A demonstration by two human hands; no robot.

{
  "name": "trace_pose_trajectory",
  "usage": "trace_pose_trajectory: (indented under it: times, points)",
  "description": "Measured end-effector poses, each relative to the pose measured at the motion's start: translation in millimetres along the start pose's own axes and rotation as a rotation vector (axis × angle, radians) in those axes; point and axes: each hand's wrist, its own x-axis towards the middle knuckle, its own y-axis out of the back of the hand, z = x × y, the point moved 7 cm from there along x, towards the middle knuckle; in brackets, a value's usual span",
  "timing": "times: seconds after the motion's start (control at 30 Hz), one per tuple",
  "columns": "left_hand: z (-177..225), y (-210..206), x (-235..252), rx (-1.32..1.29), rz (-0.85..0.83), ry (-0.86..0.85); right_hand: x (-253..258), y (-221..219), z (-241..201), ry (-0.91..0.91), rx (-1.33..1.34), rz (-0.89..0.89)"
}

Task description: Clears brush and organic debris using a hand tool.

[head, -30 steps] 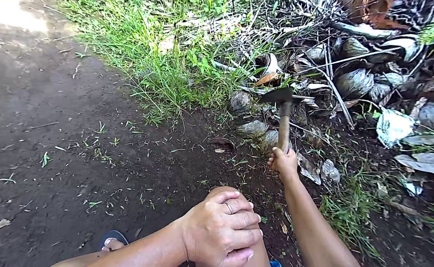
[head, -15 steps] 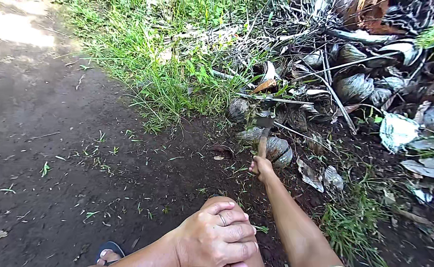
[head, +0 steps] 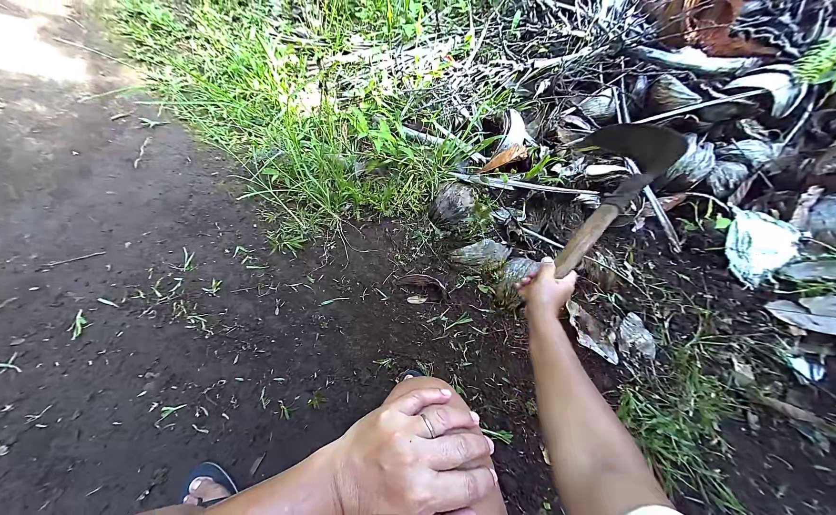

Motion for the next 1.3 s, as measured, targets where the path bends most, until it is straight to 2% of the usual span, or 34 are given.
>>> trace_pose_trajectory:
  times: [0.07,0.13,0.17,0.23,0.33,0.43,0.53,0.63,0.73,0.83,0.9,0.97,1.17,1.3]
  points:
    - [-1,0,1,-0.009,-0.002,-0.007,3,-14,43,-0.144,-0.115,-0.08]
    - [-1,0,1,-0.015,-0.01,-0.012,-5,-14,90,-0.365,-0.265,-0.252]
    - [-1,0,1,-0.018,-0.011,-0.013,-14,-6,104,-0.444,-0.305,-0.327]
    - [-2,2,-1,-0.014,-0.004,-0.012,-27,25,99,-0.463,-0.418,-0.404]
    - [-1,1,-3,-0.017,0.01,-0.003,-36,85,68,-0.364,-0.606,-0.395]
    - [4,-2,1,-0.015,0.014,-0.008,-36,104,40,-0.233,-0.634,-0.327]
    - [5,-5,6,0.013,0.011,-0.015,-39,85,5,-0.085,-0.519,-0.206]
    - [4,-5,7,0.014,0.006,-0.012,-40,55,-23,0.099,-0.494,-0.2]
    - [3,-4,6,-0.005,0.006,-0.018,-43,30,-27,0.272,-0.692,-0.279]
    - [3,-5,6,0.003,-0.001,-0.022,-50,22,8,0.267,-1.014,-0.351]
    - [4,-3,5,0.011,-0.001,-0.02,-52,45,47,0.161,-1.241,-0.401]
    - [3,-1,2,0.015,0.006,-0.014,-50,91,71,0.101,-1.37,-0.413]
    - [5,5,-9,0.051,-0.007,0.017,-34,207,21,0.235,-1.587,-0.343]
    - [10,8,-11,0.078,-0.018,0.04,-44,262,-11,0.235,-1.568,-0.208]
